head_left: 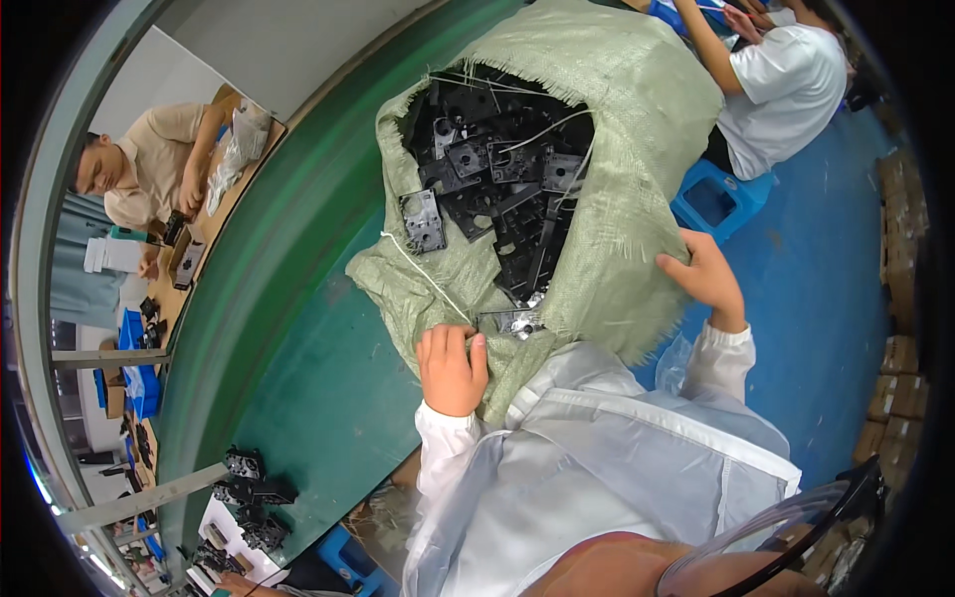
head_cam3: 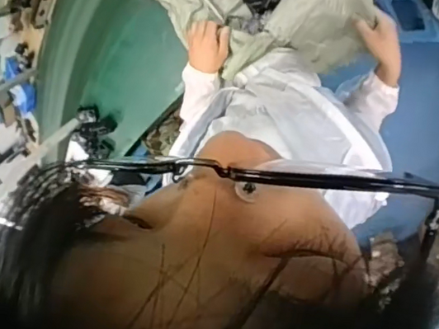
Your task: Assemble small plastic mechanical components at a factory workstation.
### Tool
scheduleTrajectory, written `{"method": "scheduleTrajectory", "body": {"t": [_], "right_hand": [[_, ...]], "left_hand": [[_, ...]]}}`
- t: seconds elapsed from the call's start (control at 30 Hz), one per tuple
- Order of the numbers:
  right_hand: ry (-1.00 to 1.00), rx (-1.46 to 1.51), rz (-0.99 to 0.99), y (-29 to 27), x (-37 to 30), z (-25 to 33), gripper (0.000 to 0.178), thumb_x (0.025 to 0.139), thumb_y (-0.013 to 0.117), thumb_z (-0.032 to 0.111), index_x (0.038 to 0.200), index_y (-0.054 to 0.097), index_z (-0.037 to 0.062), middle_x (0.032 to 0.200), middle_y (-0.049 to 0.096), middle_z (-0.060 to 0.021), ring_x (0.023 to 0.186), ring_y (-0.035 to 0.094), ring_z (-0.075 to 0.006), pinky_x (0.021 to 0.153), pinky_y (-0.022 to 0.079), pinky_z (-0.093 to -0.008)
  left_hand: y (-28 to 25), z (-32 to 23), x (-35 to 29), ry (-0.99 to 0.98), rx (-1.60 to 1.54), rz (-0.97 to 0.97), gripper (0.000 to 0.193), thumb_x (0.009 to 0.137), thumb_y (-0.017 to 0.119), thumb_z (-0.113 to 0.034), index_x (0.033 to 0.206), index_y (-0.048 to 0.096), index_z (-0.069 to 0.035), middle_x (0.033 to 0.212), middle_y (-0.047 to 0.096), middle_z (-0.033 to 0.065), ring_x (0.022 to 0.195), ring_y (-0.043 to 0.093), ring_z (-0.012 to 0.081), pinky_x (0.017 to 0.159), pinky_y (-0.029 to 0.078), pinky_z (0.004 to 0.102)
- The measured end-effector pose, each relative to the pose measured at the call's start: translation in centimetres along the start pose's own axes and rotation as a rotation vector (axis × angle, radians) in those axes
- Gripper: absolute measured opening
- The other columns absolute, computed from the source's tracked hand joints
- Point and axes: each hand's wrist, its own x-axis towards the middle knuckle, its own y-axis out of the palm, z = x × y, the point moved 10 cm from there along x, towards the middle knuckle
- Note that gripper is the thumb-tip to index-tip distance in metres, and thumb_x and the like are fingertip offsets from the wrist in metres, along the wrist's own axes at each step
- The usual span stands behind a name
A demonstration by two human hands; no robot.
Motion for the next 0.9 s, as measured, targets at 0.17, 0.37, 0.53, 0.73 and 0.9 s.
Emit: {"method": "scheduleTrajectory", "body": {"t": [0.17, 0.37, 0.53, 0.73, 0.9], "right_hand": [[-0.036, 0.295, 0.281, -1.1, 0.3, -2.0, 0.030, 0.088, 0.066, 0.013, 0.113, 0.065, -0.0037, 0.097, 0.067, -0.0026, 0.088, 0.057, -0.0088, 0.079, 0.047, -0.0268], [-0.199, 0.207, 0.054, -3.8, 0.2, -1.3, 0.033, 0.094, 0.064, 0.029, 0.109, 0.060, -0.0003, 0.096, 0.061, -0.0012, 0.091, 0.055, -0.0097, 0.081, 0.047, -0.0256], [-0.172, 0.221, -0.054, -4.1, 0.9, 2.0, 0.022, 0.088, 0.063, 0.011, 0.104, 0.062, -0.0045, 0.082, 0.064, -0.0039, 0.073, 0.058, -0.0097, 0.067, 0.048, -0.0250], [-0.252, 0.115, -0.201, -5.4, 0.9, 4.5, 0.018, 0.083, 0.064, 0.007, 0.096, 0.065, -0.0046, 0.074, 0.066, -0.0078, 0.066, 0.060, -0.0120, 0.062, 0.048, -0.0267], [-0.277, 0.106, -0.236, -5.5, 0.9, 5.4, 0.017, 0.082, 0.065, 0.007, 0.095, 0.066, -0.0048, 0.075, 0.067, -0.0089, 0.065, 0.060, -0.0128, 0.062, 0.048, -0.0268]], "left_hand": [[-2.3, -0.8, -0.3, 0.004, -0.015, -0.019, 0.022, 0.086, 0.064, -0.014, 0.105, 0.061, -0.004, 0.103, 0.059, 0.0145, 0.095, 0.054, 0.0350, 0.084, 0.041, 0.0436], [-6.7, -1.9, -2.2, 0.035, -0.045, -0.055, 0.029, 0.086, 0.064, -0.013, 0.113, 0.061, -0.002, 0.112, 0.060, 0.0194, 0.105, 0.055, 0.0393, 0.094, 0.042, 0.0436], [-16.0, -6.1, 1.2, 0.198, 0.100, -0.144, 0.029, 0.081, 0.070, -0.011, 0.108, 0.063, -0.003, 0.108, 0.062, 0.0161, 0.101, 0.058, 0.0350, 0.090, 0.045, 0.0411], [-30.6, -11.8, 13.1, 0.511, 0.288, -0.563, 0.019, 0.080, 0.066, -0.005, 0.098, 0.063, 0.000, 0.093, 0.065, 0.0160, 0.092, 0.063, 0.0343, 0.087, 0.049, 0.0408], [-35.3, -16.9, 26.4, 0.732, 0.543, -0.696, 0.033, 0.079, 0.068, -0.012, 0.110, 0.065, -0.002, 0.105, 0.064, 0.0172, 0.103, 0.060, 0.0342, 0.091, 0.047, 0.0410]]}}
